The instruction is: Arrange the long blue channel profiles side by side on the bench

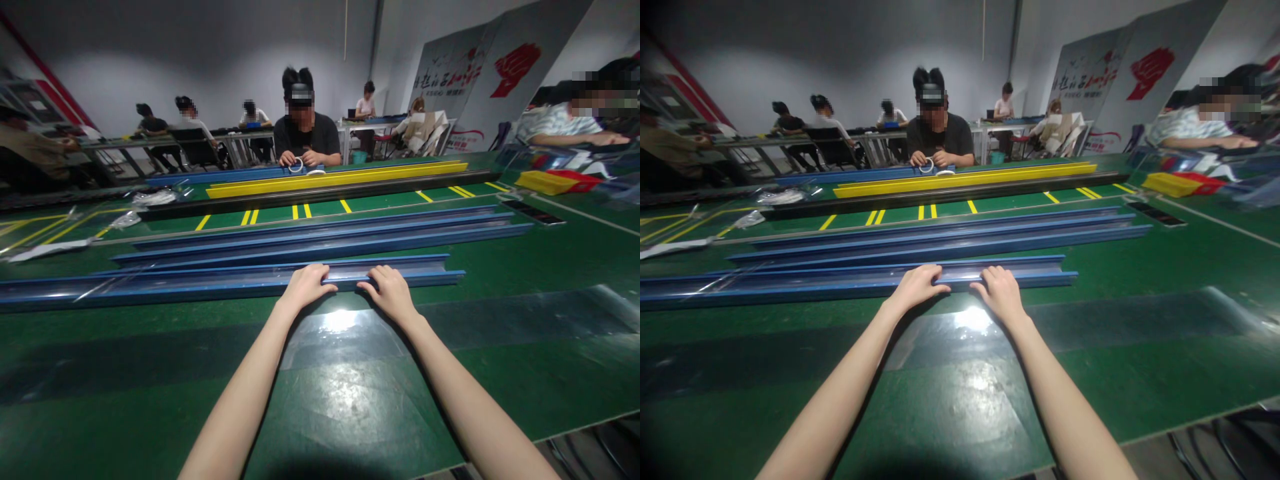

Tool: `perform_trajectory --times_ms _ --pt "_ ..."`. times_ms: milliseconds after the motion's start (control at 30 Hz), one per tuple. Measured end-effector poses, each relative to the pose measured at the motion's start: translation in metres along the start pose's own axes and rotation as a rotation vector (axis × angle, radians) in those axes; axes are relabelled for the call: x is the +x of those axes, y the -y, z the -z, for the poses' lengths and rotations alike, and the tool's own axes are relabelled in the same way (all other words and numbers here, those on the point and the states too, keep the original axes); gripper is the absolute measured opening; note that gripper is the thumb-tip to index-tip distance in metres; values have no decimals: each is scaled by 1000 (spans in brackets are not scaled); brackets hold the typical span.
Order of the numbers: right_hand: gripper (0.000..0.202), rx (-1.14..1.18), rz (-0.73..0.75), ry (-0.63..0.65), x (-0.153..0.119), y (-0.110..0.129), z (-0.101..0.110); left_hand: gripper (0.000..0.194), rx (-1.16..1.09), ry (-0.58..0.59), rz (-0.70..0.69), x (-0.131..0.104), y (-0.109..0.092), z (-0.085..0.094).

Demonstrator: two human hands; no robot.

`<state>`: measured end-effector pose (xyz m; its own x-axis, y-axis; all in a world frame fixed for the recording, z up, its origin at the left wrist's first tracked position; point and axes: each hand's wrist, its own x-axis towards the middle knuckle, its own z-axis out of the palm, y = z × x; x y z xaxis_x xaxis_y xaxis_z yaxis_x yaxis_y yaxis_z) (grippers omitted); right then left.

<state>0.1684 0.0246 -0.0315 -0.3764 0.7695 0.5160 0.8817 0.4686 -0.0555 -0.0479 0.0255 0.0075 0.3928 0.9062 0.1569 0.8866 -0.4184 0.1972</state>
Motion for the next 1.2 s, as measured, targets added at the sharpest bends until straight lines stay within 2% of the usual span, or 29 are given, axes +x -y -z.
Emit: perform_trajectory --times_ms 867,1100,1200 --pt "29 38 -19 14 1 2 1 27 -46 -11 21 2 1 -2" --pt "32 20 -14 7 -1 -1 2 27 -51 -6 31 2 2 -3" --pt "40 -53 -80 -23 -1 -2 4 28 -47 -15 20 2 3 -4"
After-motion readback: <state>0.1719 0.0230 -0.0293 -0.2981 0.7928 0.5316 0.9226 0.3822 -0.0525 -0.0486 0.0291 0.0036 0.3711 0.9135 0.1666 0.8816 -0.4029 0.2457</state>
